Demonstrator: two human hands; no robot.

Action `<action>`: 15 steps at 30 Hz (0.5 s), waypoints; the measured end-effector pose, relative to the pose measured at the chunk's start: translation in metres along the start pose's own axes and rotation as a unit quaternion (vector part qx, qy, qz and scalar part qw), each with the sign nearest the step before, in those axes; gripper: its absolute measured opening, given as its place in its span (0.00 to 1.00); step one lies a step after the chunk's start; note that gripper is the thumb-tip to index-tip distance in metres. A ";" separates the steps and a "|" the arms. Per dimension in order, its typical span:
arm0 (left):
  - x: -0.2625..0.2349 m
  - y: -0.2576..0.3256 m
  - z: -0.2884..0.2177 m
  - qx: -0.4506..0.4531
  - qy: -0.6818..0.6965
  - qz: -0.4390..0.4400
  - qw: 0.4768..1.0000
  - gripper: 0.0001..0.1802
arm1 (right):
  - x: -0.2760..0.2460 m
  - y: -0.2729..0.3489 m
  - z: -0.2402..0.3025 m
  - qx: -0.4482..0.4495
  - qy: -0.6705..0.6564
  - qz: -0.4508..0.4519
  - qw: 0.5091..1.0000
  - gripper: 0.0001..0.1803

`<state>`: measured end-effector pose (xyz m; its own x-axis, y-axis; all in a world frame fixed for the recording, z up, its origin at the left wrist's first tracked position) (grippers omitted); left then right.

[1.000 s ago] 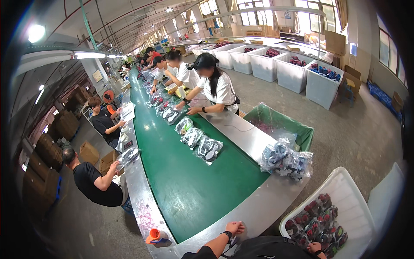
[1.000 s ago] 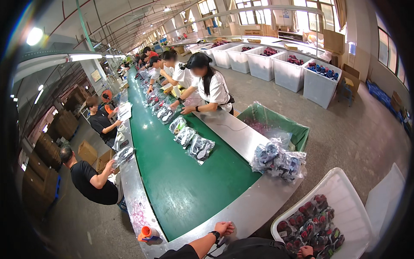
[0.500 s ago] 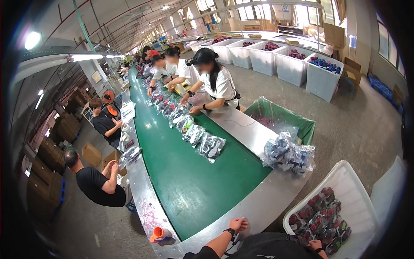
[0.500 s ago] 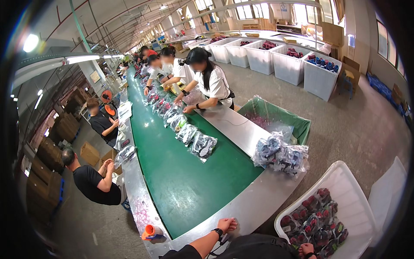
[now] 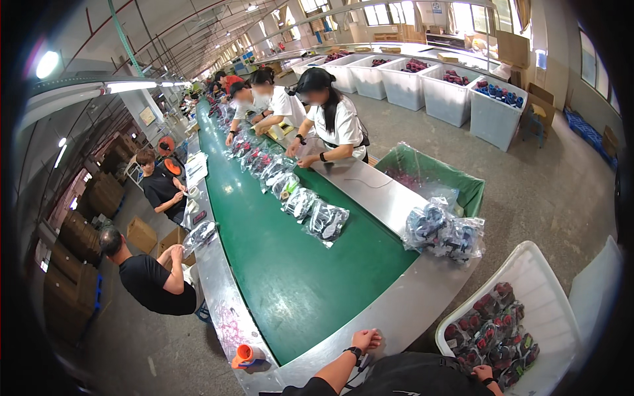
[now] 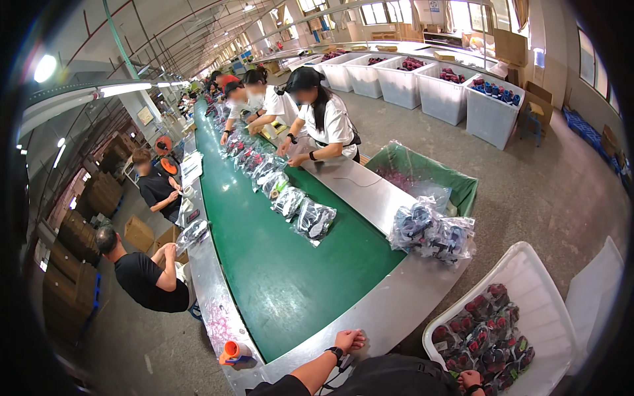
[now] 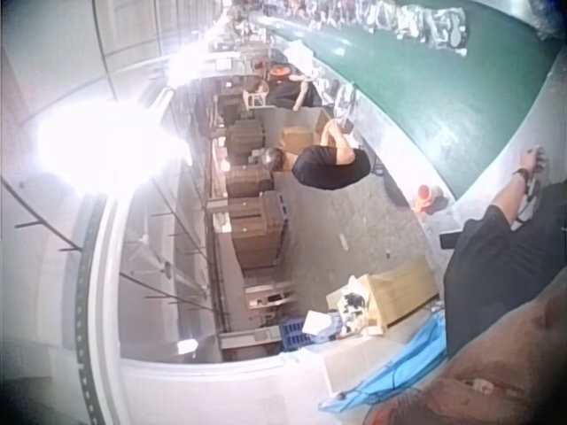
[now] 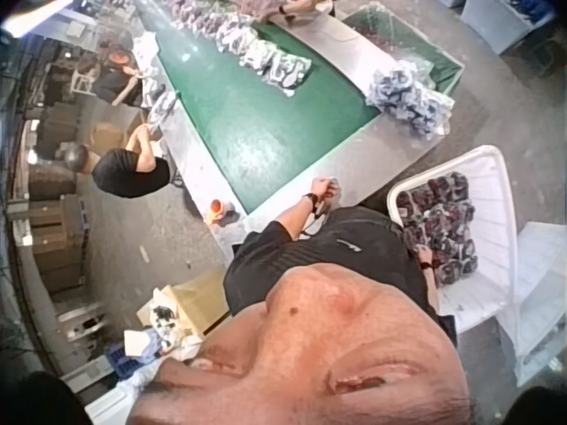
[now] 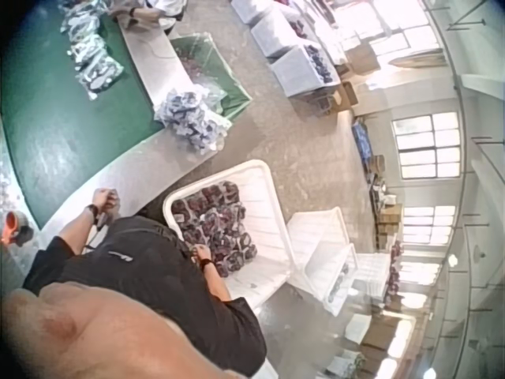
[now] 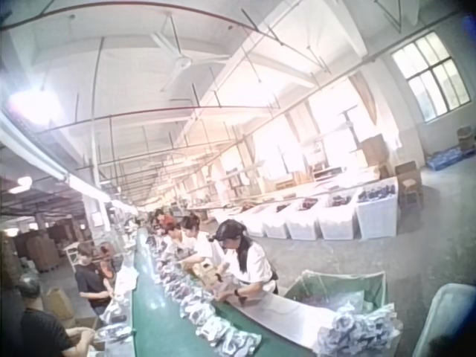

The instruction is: The person repeatedly picks packaged footwear from a white bin and places them onto a green conveyor belt. The items are handled one at a time and moved to the belt where other workers are present.

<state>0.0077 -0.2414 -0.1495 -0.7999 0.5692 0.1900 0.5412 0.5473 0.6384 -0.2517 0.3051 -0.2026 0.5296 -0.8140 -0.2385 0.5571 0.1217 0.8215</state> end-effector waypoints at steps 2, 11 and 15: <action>0.000 0.000 -0.001 0.001 0.000 0.001 1.000 0.16 | -0.003 0.006 -0.006 0.049 0.003 -0.027 0.998 0.10; 0.000 0.002 -0.004 0.013 -0.002 -0.003 1.000 0.16 | -0.006 -0.026 -0.014 -0.003 0.033 -0.009 0.999 0.09; 0.001 0.002 -0.003 0.013 0.000 -0.003 1.000 0.16 | 0.002 -0.009 0.002 -0.008 0.022 0.004 1.000 0.09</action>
<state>0.0074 -0.2421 -0.1459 -0.8033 0.5657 0.1865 0.5428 0.5663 0.6201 -0.2566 0.3016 -0.2095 0.5620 -0.7869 -0.2547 0.5619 0.1372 0.8158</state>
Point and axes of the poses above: each hand's wrist, its own y-axis away from the middle knuckle, its own x-axis out of the palm, z = x × y, the point moved 10 cm from there along -y, towards the middle knuckle, and after that the axes turned 14 degrees about x, right-handed, at the moved point
